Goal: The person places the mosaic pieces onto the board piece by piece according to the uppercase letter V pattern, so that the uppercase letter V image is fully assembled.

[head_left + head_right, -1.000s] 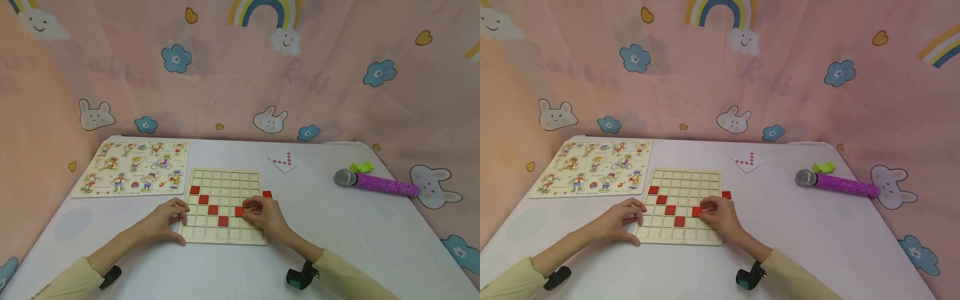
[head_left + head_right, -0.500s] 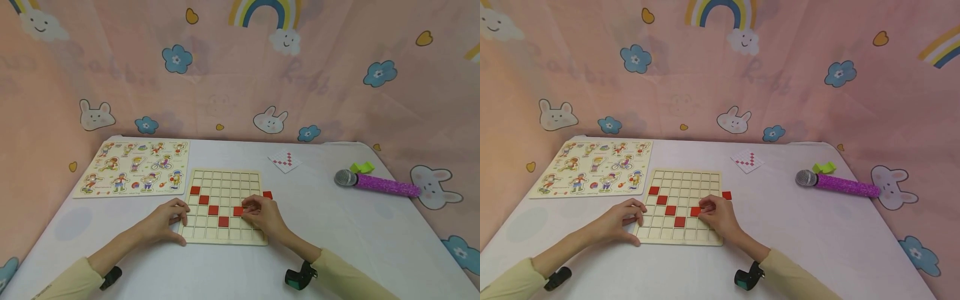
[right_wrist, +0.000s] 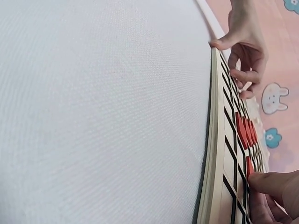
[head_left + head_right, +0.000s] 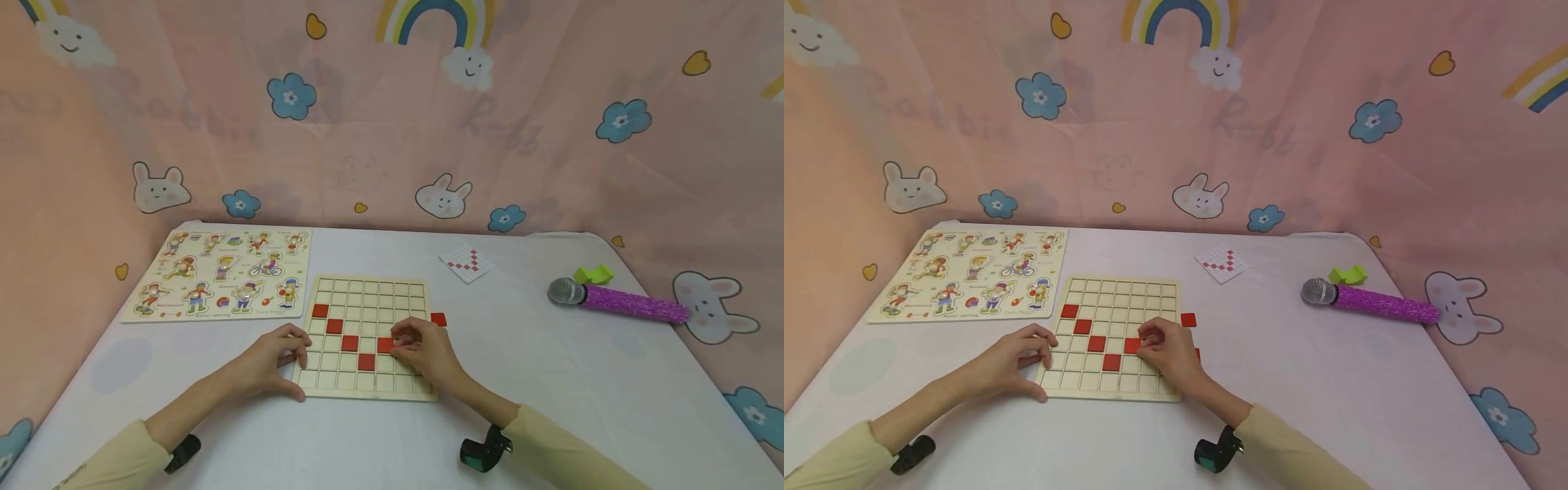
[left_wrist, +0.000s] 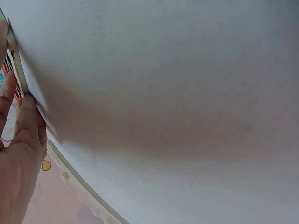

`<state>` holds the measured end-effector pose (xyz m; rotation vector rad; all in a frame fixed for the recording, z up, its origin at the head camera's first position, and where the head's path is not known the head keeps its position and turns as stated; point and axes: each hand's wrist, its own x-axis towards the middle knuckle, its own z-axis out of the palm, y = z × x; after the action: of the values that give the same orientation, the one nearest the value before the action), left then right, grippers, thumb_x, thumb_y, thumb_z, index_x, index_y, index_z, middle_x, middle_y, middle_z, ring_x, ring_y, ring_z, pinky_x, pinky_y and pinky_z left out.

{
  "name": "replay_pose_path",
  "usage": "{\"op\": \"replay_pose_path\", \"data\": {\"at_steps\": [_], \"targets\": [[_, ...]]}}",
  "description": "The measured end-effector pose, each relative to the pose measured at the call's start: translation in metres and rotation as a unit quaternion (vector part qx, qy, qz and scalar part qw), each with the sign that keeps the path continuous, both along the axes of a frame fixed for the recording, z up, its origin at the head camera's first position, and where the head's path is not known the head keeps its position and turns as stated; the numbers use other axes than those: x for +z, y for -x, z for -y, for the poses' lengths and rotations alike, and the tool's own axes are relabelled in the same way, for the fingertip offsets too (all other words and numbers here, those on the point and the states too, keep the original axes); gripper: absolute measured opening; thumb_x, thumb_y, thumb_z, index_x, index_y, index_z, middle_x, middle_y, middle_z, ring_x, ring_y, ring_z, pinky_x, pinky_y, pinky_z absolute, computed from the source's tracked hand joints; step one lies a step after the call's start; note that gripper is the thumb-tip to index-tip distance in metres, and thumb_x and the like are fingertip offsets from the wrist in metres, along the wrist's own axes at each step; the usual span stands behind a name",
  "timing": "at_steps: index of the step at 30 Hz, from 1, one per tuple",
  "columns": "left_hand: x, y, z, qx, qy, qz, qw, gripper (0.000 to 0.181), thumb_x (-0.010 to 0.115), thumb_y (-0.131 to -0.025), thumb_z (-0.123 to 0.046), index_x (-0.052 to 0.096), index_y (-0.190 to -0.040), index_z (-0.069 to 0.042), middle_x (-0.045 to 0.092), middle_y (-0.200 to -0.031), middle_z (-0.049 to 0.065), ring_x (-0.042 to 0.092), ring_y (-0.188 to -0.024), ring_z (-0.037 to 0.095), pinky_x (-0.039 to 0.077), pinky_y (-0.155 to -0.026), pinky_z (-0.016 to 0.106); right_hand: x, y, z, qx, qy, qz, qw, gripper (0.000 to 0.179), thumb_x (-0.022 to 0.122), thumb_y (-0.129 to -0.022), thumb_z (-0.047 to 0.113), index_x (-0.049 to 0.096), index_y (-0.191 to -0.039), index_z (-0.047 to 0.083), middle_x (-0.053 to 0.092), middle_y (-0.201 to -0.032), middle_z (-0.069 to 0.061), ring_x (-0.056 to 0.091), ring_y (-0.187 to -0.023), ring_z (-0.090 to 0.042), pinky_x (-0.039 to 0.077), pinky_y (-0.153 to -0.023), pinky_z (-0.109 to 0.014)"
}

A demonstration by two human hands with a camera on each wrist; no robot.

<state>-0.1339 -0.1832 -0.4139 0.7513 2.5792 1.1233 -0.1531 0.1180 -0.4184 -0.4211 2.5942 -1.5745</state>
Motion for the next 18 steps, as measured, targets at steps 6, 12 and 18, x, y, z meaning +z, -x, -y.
{"op": "replay_pose_path", "data": {"at_steps": [6, 12, 18], "targets": [[-0.001, 0.0, 0.0, 0.0, 0.002, -0.003, 1.0, 0.039, 0.09, -0.061, -0.029, 0.058, -0.08, -0.016, 0.052, -0.117, 0.004, 0.049, -0.112, 0.028, 0.05, -0.098, 0.029, 0.001, 0.001, -0.009, -0.006, 0.008, 0.013, 0.9999, 0.029, 0.077, -0.075, -0.006, 0.065, -0.101, -0.002, 0.067, -0.093, -0.009, 0.067, -0.079, -0.017, 0.059, -0.074, -0.02], [-0.001, 0.0, -0.001, 0.001, -0.003, -0.001, 1.0, 0.039, 0.09, -0.06, -0.028, 0.058, -0.08, -0.016, 0.052, -0.117, 0.004, 0.049, -0.113, 0.028, 0.05, -0.098, 0.028, 0.004, 0.005, -0.04, 0.01, 0.04, 0.032, 0.9986, 0.03, 0.073, -0.08, -0.004, 0.063, -0.108, -0.004, 0.066, -0.103, -0.015, 0.066, -0.09, -0.023, 0.058, -0.078, -0.021], [0.001, -0.001, -0.001, -0.001, 0.001, -0.002, 1.0, 0.039, 0.09, -0.061, -0.028, 0.058, -0.08, -0.016, 0.052, -0.119, 0.006, 0.049, -0.114, 0.03, 0.051, -0.097, 0.027, -0.005, 0.006, -0.084, 0.017, 0.023, 0.036, 0.9989, 0.032, 0.072, -0.083, 0.001, 0.062, -0.113, -0.002, 0.065, -0.108, -0.015, 0.064, -0.096, -0.025, 0.057, -0.083, -0.021]]}}
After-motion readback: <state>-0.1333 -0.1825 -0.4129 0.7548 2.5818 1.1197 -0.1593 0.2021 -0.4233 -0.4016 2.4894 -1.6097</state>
